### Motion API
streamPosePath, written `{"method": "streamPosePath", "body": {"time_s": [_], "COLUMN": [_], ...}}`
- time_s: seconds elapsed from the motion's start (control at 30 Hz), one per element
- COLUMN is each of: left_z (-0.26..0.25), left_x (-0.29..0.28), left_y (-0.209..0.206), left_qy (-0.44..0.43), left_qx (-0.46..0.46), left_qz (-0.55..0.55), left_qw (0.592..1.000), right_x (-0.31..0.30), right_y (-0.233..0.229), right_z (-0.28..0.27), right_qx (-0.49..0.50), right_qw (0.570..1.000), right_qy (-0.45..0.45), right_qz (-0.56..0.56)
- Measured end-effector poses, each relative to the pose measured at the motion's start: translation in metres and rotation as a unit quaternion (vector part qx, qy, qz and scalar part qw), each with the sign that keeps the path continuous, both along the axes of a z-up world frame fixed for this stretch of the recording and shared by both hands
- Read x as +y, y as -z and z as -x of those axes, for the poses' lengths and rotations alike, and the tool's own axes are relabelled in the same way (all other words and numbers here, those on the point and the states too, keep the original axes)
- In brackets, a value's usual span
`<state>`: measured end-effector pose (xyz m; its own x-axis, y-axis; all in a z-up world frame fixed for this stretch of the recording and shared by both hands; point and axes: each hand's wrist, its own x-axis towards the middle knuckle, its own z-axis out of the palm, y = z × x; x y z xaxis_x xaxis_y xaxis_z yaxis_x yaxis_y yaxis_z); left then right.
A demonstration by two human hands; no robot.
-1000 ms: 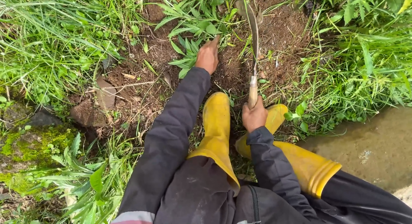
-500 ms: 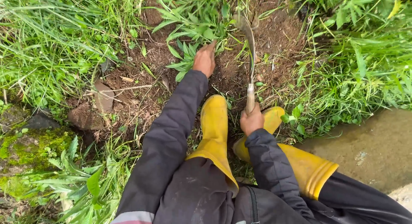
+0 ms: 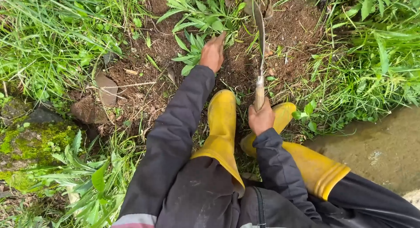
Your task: The person sits on the ground and uses a sickle to cut weeds and grass near a concrete edge. They pull the cut vegetation by hand and clear the soil area.
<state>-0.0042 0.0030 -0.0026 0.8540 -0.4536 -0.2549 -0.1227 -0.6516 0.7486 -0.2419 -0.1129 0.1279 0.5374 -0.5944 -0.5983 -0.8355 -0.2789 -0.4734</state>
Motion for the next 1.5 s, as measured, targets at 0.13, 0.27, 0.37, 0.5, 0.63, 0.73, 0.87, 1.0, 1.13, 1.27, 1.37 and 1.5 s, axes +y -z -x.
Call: {"method": "streamPosePath", "body": {"time_s": [0.13, 0.27, 0.37, 0.5, 0.63, 0.73, 0.87, 1.0, 1.13, 1.27, 1.37, 1.5], "left_z": [0.001, 0.008, 0.0, -0.009, 0.018, -0.009, -0.005, -0.007, -0.007, -0.01, -0.012, -0.011], "left_x": [0.003, 0.012, 0.004, 0.011, 0.009, 0.001, -0.004, -0.002, 0.003, -0.005, -0.045, -0.102], "left_y": [-0.003, 0.012, -0.005, -0.02, -0.026, -0.017, 0.003, -0.012, -0.014, -0.011, -0.055, -0.054], "left_qy": [0.004, 0.02, 0.013, -0.003, 0.045, 0.042, 0.027, 0.006, -0.029, 0.009, 0.136, 0.294], "left_qx": [-0.009, -0.05, 0.018, 0.022, 0.03, -0.104, -0.169, -0.134, -0.103, -0.294, -0.35, -0.305], "left_qz": [0.001, 0.048, 0.0, 0.029, -0.037, -0.074, -0.037, -0.018, -0.009, -0.118, -0.12, -0.217], "left_qw": [1.0, 0.997, 1.0, 0.999, 0.998, 0.991, 0.985, 0.991, 0.994, 0.949, 0.919, 0.879], "right_x": [0.004, 0.008, -0.007, 0.01, 0.01, 0.004, 0.0, 0.001, 0.015, 0.003, -0.001, 0.005], "right_y": [-0.021, -0.001, 0.031, -0.04, -0.048, -0.032, 0.015, 0.016, 0.003, 0.0, -0.014, -0.009], "right_z": [-0.001, 0.014, 0.018, 0.012, 0.032, 0.013, 0.027, 0.03, 0.025, 0.013, 0.007, 0.015], "right_qx": [-0.003, -0.006, -0.054, -0.052, -0.111, -0.217, -0.295, -0.089, -0.126, -0.279, -0.247, -0.201], "right_qw": [1.0, 0.999, 0.997, 0.998, 0.994, 0.973, 0.943, 0.989, 0.978, 0.902, 0.911, 0.919], "right_qy": [-0.019, -0.019, -0.042, -0.016, 0.024, 0.062, 0.142, 0.115, 0.155, 0.294, 0.305, 0.311], "right_qz": [0.004, 0.026, 0.031, 0.022, 0.009, 0.045, 0.056, -0.04, -0.065, -0.148, -0.127, -0.134]}}
